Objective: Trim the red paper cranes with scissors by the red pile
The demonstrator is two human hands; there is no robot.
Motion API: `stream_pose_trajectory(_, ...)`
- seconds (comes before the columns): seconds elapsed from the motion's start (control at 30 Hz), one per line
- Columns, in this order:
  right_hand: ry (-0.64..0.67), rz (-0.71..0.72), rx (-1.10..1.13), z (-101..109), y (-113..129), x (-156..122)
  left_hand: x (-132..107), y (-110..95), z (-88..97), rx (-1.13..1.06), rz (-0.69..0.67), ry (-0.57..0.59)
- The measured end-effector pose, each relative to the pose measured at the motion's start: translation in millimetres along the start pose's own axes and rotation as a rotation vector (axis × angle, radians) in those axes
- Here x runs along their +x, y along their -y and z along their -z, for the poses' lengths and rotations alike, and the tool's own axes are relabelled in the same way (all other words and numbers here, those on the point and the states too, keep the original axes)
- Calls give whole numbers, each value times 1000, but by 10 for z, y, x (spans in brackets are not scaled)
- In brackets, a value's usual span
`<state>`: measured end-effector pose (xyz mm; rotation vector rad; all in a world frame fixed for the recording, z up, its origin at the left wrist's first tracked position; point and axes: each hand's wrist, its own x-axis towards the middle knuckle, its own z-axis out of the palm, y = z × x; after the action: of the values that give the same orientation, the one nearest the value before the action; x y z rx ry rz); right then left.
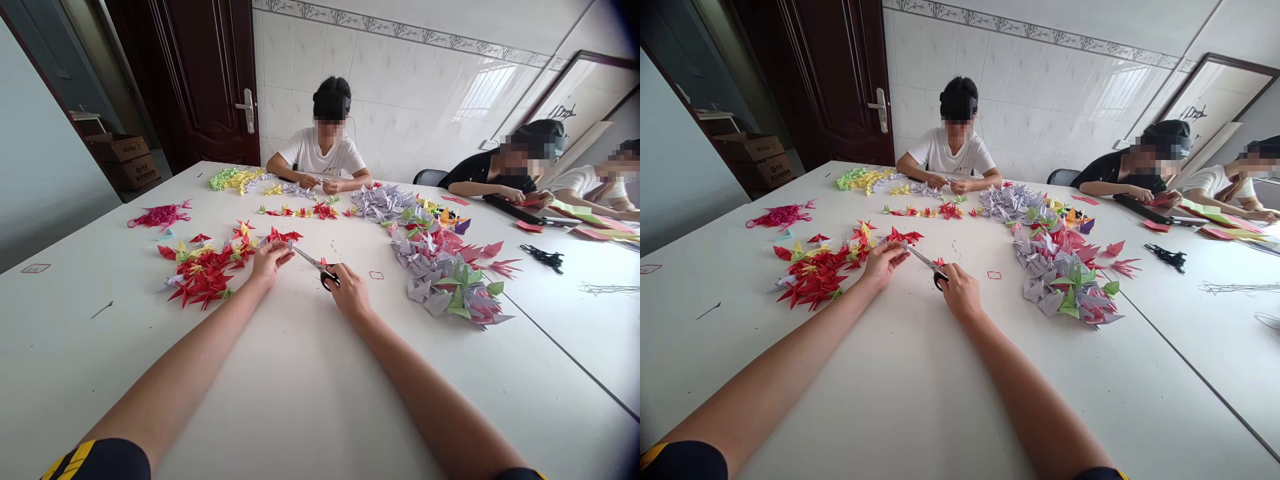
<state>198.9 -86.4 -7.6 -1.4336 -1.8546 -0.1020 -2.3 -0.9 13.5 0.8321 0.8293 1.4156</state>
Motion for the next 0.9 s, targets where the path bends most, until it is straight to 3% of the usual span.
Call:
stream_pose_trajectory(0.57,0,-84,93,16,19,15,-4,-39,-6,14,37,-28)
stream_pose_trajectory(0.9,65,-369,463,2,57,70,11,-15,16,22,7,-3)
